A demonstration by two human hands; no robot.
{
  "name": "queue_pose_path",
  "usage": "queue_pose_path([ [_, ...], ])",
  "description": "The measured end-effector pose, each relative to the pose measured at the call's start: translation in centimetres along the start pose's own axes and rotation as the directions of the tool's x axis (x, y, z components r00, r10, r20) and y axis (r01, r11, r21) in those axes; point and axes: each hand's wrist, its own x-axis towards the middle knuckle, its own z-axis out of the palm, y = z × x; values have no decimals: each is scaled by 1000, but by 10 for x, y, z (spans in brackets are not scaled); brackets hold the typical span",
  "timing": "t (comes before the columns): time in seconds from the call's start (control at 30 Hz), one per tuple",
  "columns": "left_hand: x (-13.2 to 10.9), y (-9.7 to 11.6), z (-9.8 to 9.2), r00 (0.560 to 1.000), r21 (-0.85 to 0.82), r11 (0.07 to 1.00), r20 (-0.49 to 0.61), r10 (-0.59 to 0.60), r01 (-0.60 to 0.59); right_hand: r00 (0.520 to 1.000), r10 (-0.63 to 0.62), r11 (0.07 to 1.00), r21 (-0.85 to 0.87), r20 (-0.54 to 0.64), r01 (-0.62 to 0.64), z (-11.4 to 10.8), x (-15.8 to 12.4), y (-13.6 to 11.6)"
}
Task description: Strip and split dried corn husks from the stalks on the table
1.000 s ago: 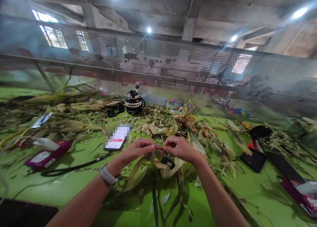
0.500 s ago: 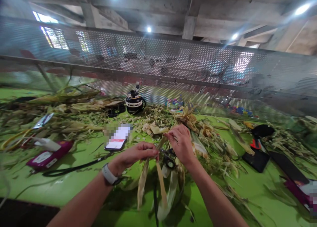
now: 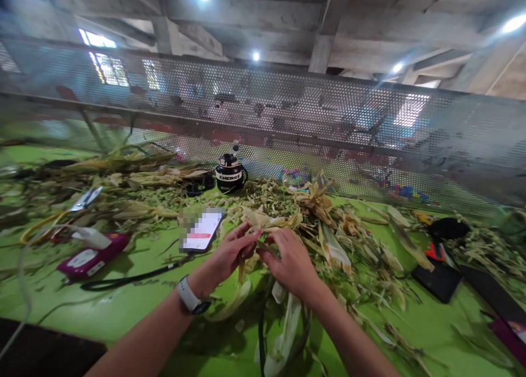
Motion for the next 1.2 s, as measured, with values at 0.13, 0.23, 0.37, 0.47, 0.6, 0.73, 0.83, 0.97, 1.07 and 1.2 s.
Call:
queue_pose_path([
  [0.13,-2,3,1,995,135,990,96,31,-44,992,25,995,92,128,-37,-2,1,2],
  [0.23,-2,3,-1,989,212,976,147,21,-52,990,40,984,165,134,-62,-5,1,1],
  [0.37,-1,2,-4,975,247,968,222,-12,-45,982,120,963,222,147,-151,-5,2,1],
  [0.47,1,3,-6,969,240,968,246,12,-73,968,141,939,283,207,-197,-7,2,2],
  [0.6,6,4,-9,987,172,984,161,28,-56,961,128,933,298,245,-201,-9,3,3],
  [0.73,9,3,-10,994,106,990,76,80,-88,944,134,915,329,303,-235,-9,3,7],
  [0.83,9,3,-11,993,80,993,85,81,-88,958,108,928,320,265,-193,-9,3,10],
  [0.97,10,1,-11,994,70,995,91,59,-65,990,138,945,301,-22,-125,-8,6,13],
  [1.07,11,-2,-10,996,90,995,88,35,-43,997,83,962,262,-7,-79,-3,6,15],
  [1.2,10,-1,-10,993,128,990,110,45,-59,987,52,972,220,154,-86,2,5,13],
])
